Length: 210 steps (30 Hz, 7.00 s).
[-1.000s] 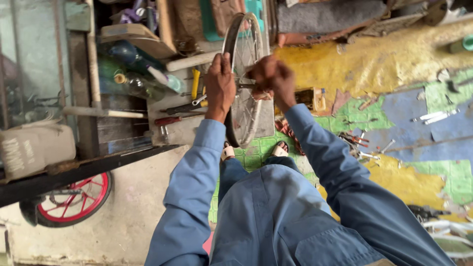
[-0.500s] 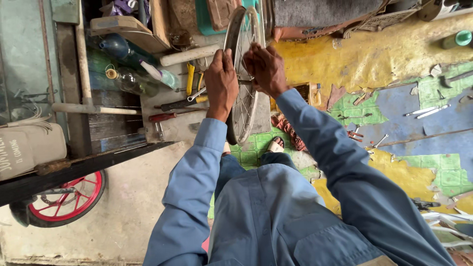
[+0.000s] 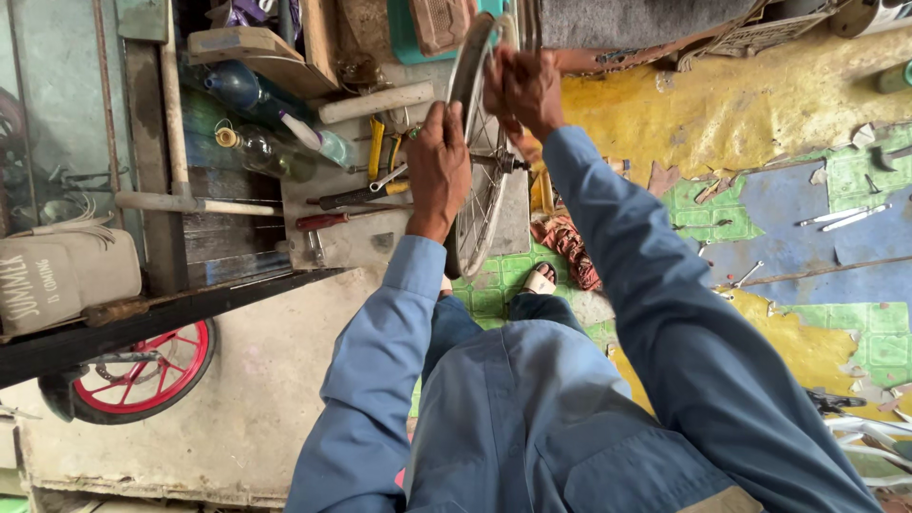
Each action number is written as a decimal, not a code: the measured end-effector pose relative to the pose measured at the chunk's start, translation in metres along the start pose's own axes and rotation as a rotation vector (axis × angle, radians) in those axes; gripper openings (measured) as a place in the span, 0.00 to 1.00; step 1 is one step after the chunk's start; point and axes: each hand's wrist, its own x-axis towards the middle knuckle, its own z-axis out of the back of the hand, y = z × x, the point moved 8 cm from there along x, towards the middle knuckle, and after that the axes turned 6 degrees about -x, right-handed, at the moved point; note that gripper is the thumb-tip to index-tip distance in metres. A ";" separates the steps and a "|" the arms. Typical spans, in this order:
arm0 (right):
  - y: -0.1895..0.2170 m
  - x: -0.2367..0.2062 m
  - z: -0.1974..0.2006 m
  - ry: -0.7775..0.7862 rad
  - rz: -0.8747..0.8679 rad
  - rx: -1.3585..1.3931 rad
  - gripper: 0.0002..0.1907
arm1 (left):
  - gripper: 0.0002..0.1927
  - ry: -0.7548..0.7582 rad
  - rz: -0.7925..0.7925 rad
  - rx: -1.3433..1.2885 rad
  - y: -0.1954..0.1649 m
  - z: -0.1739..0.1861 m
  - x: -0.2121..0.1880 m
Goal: The person holds a bicycle wheel and repeatedly taps the spokes and rim with a small metal tool, likely to check for alignment or tension. The person rotates the wheel and continues tapping different sections of the rim and spokes throughout the clip.
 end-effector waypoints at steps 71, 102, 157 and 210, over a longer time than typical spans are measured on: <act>-0.082 -0.180 -0.053 0.122 -0.370 0.207 0.13 | 0.19 -0.025 0.150 -0.121 0.006 -0.028 0.029; -0.100 -0.165 -0.050 -0.024 -0.322 0.134 0.07 | 0.18 0.019 0.243 -0.322 0.013 -0.015 0.031; -0.101 -0.177 -0.072 0.143 -0.059 0.120 0.10 | 0.20 0.053 0.250 -0.241 0.018 -0.013 -0.022; -0.035 -0.179 -0.033 0.061 0.204 0.605 0.10 | 0.24 -0.013 0.188 -0.259 0.012 -0.009 -0.033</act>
